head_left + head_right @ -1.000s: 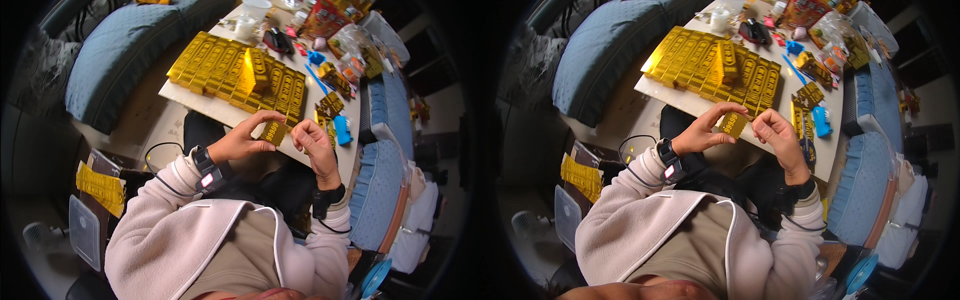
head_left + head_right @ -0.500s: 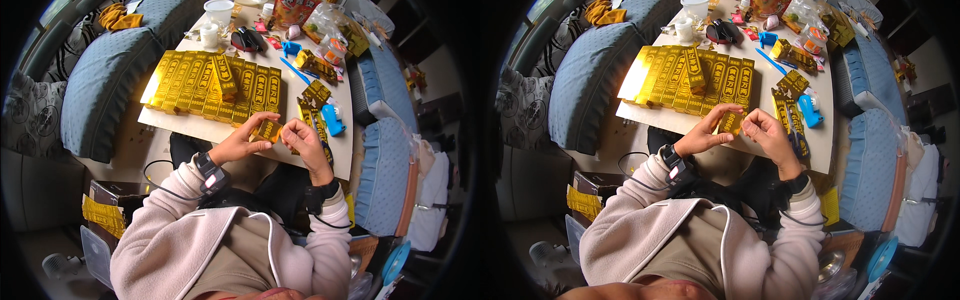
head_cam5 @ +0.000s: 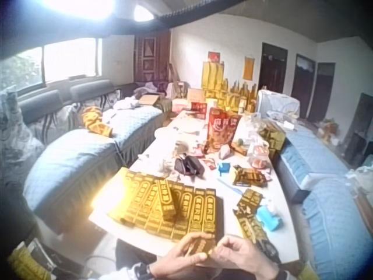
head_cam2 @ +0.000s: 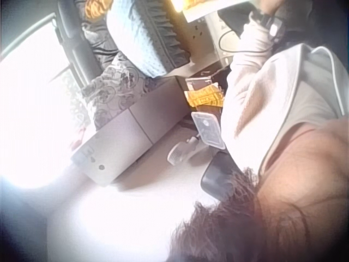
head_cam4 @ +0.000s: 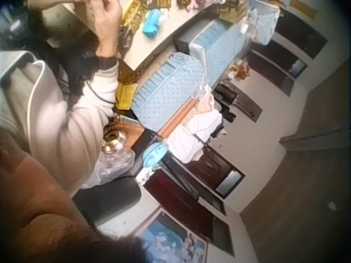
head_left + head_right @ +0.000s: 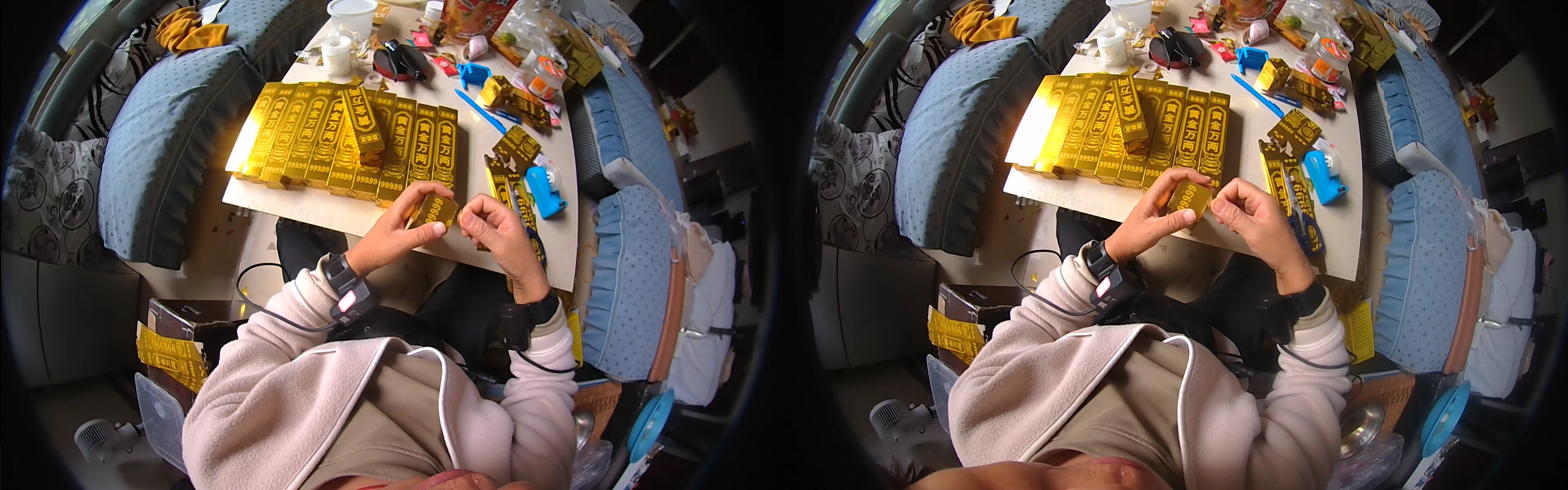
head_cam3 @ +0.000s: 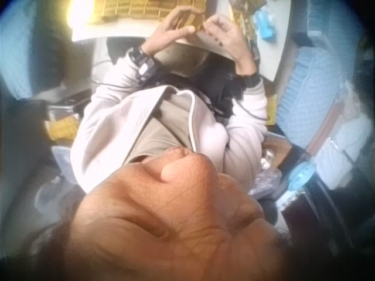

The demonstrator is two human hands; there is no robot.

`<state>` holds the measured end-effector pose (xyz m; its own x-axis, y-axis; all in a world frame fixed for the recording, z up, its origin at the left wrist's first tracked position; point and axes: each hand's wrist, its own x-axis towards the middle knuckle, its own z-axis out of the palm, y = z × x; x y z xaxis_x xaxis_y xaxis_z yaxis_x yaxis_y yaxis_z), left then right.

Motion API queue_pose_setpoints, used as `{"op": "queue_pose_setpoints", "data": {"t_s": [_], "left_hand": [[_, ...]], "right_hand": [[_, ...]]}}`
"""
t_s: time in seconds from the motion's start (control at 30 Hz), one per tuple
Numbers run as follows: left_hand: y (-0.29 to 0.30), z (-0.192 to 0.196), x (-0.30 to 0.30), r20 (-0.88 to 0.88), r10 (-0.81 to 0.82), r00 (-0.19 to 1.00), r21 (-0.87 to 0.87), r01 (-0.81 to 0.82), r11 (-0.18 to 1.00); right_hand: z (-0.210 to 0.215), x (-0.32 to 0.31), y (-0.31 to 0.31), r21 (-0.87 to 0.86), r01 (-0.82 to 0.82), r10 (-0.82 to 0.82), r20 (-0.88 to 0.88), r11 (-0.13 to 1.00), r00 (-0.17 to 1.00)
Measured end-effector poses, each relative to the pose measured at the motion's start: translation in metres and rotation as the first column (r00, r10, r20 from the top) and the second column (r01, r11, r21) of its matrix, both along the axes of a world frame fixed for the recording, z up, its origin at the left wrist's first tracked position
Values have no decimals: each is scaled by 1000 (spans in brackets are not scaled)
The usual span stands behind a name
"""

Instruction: The person cuts a sheet of gold-colored paper with scissors, folds it into a rectangular bar, and applies glue to seal the edges. They repeat this process to produce multiple bars and stack them on the table.

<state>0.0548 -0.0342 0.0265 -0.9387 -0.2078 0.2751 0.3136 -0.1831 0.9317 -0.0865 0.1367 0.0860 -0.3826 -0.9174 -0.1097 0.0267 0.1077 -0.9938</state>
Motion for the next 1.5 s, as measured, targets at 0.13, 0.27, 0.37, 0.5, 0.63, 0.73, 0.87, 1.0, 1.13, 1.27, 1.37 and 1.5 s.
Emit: {"op": "queue_pose_setpoints", "data": {"t_s": [0.13, 0.27, 0.37, 0.5, 0.63, 0.73, 0.87, 1.0, 1.13, 1.27, 1.37, 1.5], "left_hand": [[0, 0, -1, -16, 12, 1000, -3, -12, 1000], [-1, -2, -1, -15, 12, 1000, -2, -12, 1000], [-2, -2, -2, 2, 6, 1000, 15, -6, 1000], [-2, -2, -2, 5, 8, 1000, 9, -8, 1000], [-2, -2, -2, -6, 15, 1000, 12, -15, 1000], [-2, -3, -2, 19, 11, 1000, 52, -12, 999], [-3, -4, -3, -8, 26, 1000, 11, -26, 1000], [-1, -6, -4, -9, 20, 1000, 20, -20, 1000], [0, -5, -4, 0, 21, 1000, 34, -21, 999], [1, -7, -1, 2, 25, 1000, 44, -26, 999], [0, -11, -3, -7, -5, 1000, 72, 5, 997], [4, -12, 1, -63, 153, 986, -28, -154, 988]], "right_hand": [[10, -1, -3, 66, -1, 4, -49, 998, 999], [18, 0, -10, 135, -21, 37, -113, 991, 993], [23, 0, -14, 203, 5, 28, -160, 979, 987], [27, 1, -19, 294, 38, 23, -203, 955, 979], [27, -1, -20, 342, 34, 28, -177, 939, 984], [20, -3, -18, 291, -17, 35, -56, 957, 998], [9, -7, -14, 264, -27, 7, 76, 964, 997], [-1, -13, -9, 236, -56, 35, 89, 970, 995], [-18, -14, -8, 218, -25, -13, 170, 976, 985], [-44, -5, -7, 123, 34, -67, 273, 992, 960], [-58, 3, -3, 191, 127, -171, 239, 973, 956], [-68, 18, -8, 228, 199, -243, 185, 953, 952]]}}
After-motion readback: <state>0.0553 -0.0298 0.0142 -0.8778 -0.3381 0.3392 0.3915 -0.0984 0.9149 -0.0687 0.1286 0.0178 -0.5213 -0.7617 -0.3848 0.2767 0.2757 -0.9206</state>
